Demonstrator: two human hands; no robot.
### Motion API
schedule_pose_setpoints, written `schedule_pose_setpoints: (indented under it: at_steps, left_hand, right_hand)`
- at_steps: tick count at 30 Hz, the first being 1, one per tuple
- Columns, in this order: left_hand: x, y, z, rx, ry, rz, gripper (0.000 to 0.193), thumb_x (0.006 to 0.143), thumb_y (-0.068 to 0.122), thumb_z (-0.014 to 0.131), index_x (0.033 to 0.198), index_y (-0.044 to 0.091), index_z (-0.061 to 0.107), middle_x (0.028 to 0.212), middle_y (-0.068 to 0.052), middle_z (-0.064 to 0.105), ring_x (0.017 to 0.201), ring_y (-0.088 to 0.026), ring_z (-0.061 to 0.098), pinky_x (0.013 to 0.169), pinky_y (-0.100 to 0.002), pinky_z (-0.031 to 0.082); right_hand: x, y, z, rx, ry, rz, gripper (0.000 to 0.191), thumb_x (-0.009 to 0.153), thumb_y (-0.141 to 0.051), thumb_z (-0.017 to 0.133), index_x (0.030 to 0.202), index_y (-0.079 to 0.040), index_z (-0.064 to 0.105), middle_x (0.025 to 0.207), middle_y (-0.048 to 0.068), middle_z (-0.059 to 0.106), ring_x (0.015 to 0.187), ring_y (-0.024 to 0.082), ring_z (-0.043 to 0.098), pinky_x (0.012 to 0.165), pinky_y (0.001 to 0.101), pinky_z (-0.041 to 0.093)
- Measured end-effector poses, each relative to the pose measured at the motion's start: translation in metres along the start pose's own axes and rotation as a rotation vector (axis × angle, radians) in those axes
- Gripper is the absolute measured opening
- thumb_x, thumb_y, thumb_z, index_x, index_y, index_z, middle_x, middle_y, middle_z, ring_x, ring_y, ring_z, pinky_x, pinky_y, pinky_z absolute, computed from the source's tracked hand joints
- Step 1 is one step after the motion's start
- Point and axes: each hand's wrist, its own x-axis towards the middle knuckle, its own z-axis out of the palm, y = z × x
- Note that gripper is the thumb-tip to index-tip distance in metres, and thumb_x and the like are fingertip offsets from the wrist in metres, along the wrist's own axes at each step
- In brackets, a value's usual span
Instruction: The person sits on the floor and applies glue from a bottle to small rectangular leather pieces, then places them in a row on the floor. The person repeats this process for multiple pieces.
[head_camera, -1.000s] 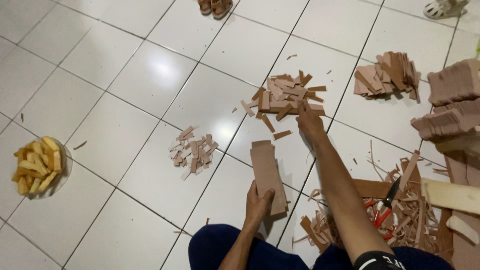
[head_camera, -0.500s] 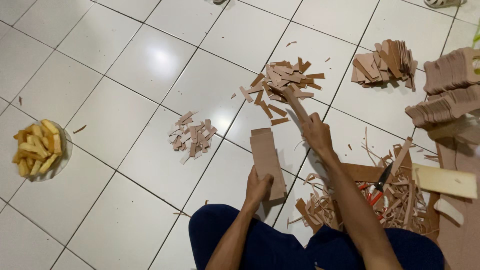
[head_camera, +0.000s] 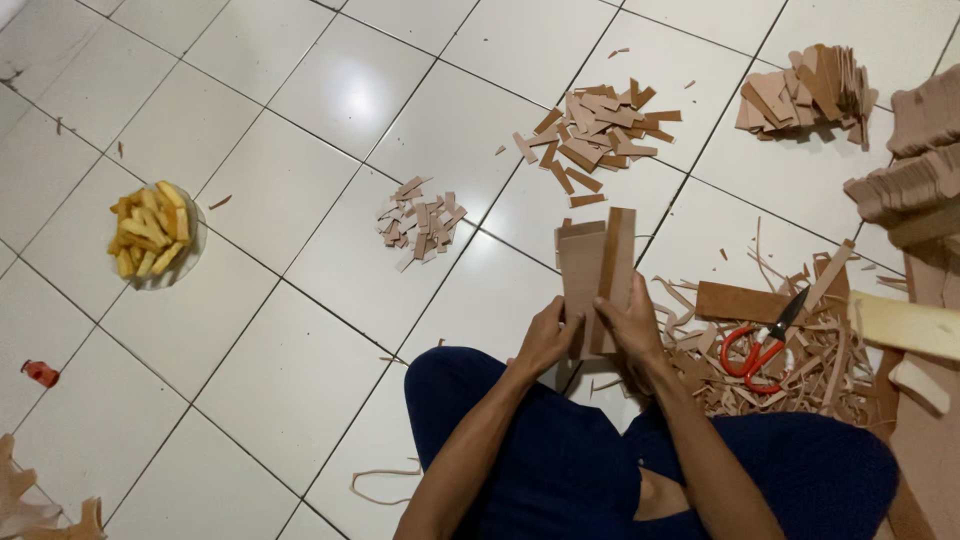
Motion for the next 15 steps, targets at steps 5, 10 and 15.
schedule_pose_setpoints:
  at_steps: [5, 10, 15]
  left_hand:
    - [0.013, 0.02, -0.041, 0.209, 0.048, 0.06, 0.053, 0.098, 0.037, 0.066, 0.13, -0.005, 0.057, 0.121, -0.021, 0.067, 0.11, -0.03, 0.068, 0.09, -0.042, 0.058]
    - [0.071, 0.024, -0.147, 0.641, 0.195, -0.108, 0.074, 0.092, 0.037, 0.072, 0.142, -0.009, 0.043, 0.137, -0.03, 0.052, 0.123, -0.039, 0.056, 0.1, -0.049, 0.051]
    - [0.102, 0.021, -0.217, 0.785, 0.472, -0.184, 0.091, 0.082, 0.044, 0.081, 0.145, -0.006, 0.039, 0.152, -0.034, 0.033, 0.138, -0.051, 0.036, 0.104, -0.059, 0.043]
  right_hand:
    - [0.002, 0.025, -0.048, 0.395, -0.019, 0.135, 0.055, 0.091, -0.012, 0.067, 0.142, 0.0, 0.048, 0.121, 0.018, 0.066, 0.108, 0.023, 0.069, 0.09, 0.032, 0.061]
    - [0.004, 0.047, -0.067, 0.731, -0.148, 0.125, 0.047, 0.097, -0.01, 0.062, 0.141, 0.003, 0.052, 0.116, 0.016, 0.066, 0.102, 0.023, 0.067, 0.084, 0.0363, 0.058]
    - [0.011, 0.05, -0.055, 0.743, -0.089, 0.093, 0.044, 0.097, -0.01, 0.062, 0.137, 0.004, 0.049, 0.118, 0.012, 0.065, 0.106, 0.02, 0.067, 0.088, 0.0354, 0.059]
